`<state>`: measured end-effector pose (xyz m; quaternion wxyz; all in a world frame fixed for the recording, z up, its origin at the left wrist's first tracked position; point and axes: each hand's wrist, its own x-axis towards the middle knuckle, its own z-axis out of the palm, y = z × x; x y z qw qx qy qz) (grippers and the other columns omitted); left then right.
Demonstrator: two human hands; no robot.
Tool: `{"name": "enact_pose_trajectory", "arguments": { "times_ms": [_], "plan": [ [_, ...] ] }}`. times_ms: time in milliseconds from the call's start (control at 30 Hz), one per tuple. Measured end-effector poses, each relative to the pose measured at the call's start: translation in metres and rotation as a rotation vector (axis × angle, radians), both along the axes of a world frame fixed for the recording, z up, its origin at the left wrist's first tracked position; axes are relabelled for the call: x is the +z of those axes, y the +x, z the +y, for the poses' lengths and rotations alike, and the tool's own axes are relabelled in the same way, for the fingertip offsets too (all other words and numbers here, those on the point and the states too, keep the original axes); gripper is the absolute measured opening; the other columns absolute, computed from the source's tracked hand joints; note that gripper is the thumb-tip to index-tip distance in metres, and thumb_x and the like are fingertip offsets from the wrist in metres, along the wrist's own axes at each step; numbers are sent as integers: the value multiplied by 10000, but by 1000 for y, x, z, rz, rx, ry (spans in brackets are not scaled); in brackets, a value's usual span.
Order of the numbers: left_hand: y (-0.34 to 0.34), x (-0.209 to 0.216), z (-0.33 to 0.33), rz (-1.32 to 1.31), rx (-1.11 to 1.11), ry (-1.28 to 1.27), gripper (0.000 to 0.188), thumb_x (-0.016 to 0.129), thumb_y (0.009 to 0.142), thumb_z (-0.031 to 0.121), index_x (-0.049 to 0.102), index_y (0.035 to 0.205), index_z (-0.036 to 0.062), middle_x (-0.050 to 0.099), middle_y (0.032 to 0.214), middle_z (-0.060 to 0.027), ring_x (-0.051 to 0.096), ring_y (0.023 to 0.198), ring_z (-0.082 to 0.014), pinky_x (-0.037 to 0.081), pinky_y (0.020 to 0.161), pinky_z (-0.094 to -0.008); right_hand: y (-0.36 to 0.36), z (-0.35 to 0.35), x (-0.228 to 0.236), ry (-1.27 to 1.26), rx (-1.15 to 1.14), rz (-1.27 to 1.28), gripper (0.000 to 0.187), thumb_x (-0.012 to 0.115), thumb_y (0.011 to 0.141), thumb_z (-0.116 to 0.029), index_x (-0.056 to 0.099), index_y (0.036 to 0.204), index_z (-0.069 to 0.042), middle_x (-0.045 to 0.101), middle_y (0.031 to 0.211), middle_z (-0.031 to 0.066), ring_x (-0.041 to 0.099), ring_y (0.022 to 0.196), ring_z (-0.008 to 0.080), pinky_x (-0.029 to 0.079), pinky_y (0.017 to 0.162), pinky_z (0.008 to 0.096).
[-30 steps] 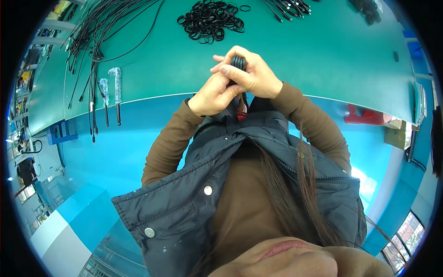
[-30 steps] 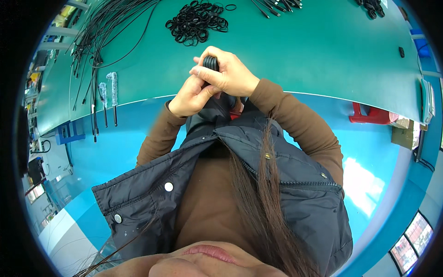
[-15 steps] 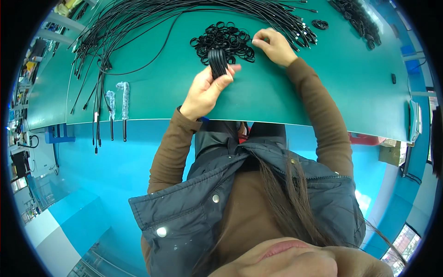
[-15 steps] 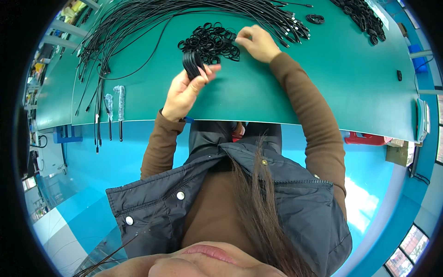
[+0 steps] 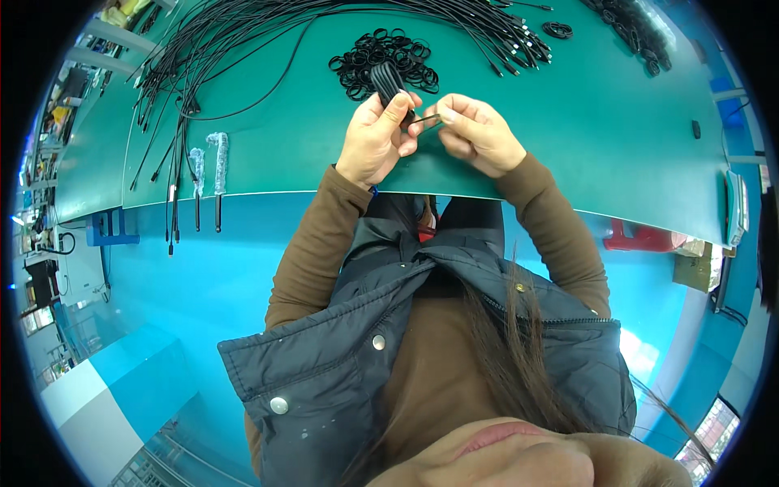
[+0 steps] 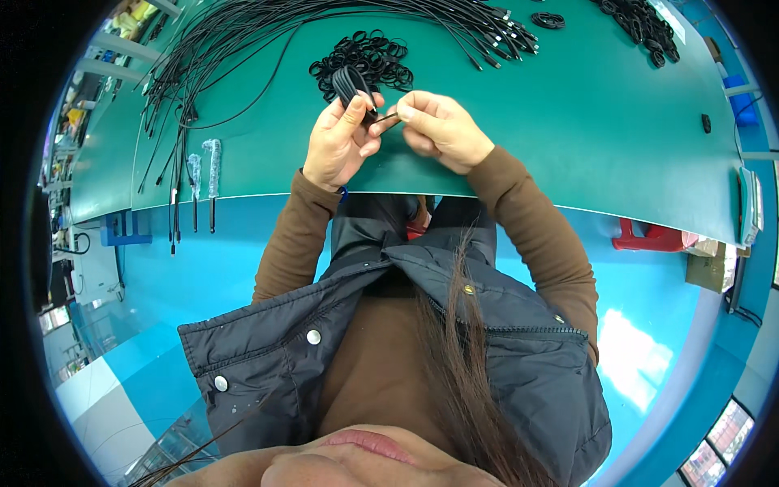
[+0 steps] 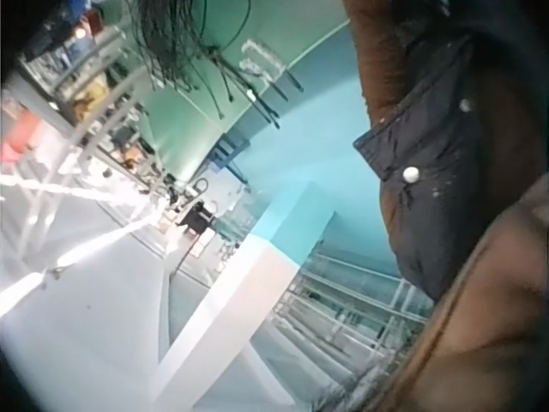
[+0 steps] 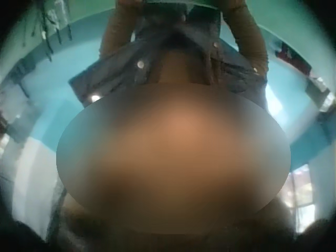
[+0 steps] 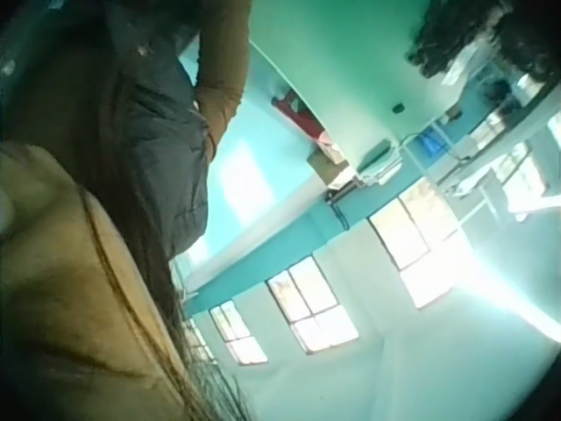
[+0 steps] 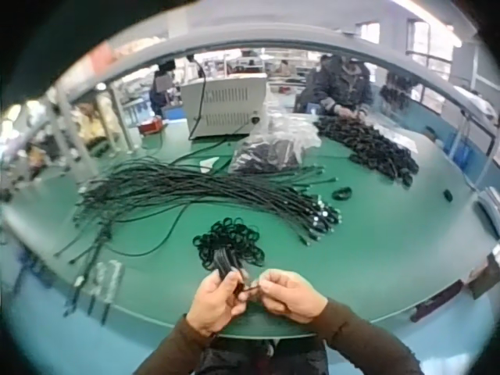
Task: Coiling and organizing black electrical cables on a factory workbench.
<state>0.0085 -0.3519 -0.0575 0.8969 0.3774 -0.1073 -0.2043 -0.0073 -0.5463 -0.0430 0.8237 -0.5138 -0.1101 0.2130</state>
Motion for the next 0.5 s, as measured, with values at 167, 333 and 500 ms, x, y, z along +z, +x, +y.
{"name": "enact_pose_trajectory", "arguments": {
  "times_ms": [167,333,500],
  "plan": [
    [-6,-6,9,15,-149,19,171,566,958,172,546,1016,12,569,936,-111,593,805,-181,506,541,-244,-12,-7,1,137,303,146,155,576,905,-106,647,1021,-32,666,850,84,487,543,62,355,457,130],
    [-11,-7,14,-48,-132,223,169,564,956,169,546,1009,9,565,934,-114,565,728,-158,469,536,-232,-16,-28,18,-490,298,-127,283,605,882,-95,604,1165,-82,665,788,75,520,536,80,367,437,151],
    [-14,-6,16,-180,-155,490,161,559,948,145,547,1017,0,568,898,-113,555,701,-150,464,553,-243,-5,-32,54,-966,102,-722,422,642,846,-71,547,1256,-100,674,809,64,574,552,115,402,398,187]
  ]
}}
